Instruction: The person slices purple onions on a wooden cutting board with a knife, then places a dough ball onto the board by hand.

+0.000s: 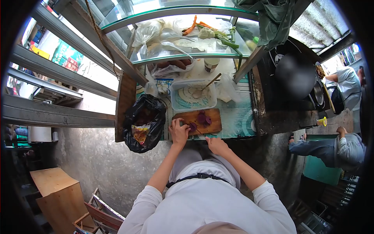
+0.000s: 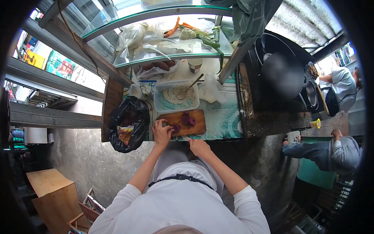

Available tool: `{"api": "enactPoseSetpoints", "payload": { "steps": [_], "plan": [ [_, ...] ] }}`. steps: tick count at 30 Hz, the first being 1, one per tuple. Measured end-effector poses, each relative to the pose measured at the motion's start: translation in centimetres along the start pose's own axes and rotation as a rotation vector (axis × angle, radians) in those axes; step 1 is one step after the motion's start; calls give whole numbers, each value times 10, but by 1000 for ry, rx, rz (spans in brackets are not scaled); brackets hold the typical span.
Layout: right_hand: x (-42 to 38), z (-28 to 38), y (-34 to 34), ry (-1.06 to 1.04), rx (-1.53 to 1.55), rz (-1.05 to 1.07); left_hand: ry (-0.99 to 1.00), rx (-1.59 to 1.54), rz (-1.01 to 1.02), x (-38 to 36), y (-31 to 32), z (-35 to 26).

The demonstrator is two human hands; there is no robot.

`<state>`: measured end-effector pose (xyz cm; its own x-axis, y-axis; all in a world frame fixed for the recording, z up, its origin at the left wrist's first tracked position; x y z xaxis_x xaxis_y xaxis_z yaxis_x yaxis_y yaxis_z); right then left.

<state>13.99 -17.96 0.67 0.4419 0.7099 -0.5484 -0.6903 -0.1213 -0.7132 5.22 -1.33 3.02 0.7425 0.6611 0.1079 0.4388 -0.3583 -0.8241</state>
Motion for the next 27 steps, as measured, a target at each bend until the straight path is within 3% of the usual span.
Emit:
{"api": "enactPoseSetpoints", "payload": {
  "steps": [15,16,22,25,27],
  "plan": [
    [6,-11,19,65,100,9,-141,16,48,-3,7,12],
    [10,-10,20,-58,-35,-23,-136,9,39,-3,6,12],
    [-9,18,-4,-261,-214,-156,-168,10,56,-4,8,13],
    [-9,24,-15,-34,-59,-75,-147,-16,56,-3,8,15],
    [-1,13,7,-35,-48,-109,-147,0,62,-4,7,16]
  ]
}}
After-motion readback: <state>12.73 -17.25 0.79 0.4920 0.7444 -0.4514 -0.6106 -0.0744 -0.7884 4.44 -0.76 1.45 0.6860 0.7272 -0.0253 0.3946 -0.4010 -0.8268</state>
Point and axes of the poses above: each hand's wrist, its own x-axis towards the middle knuckle, its own y-axis out of the palm, z = x × y, the point moved 6 cm from there along x, towards the middle knuckle, and after that the axes turned 3 degrees about -x, right-handed, at the moved point
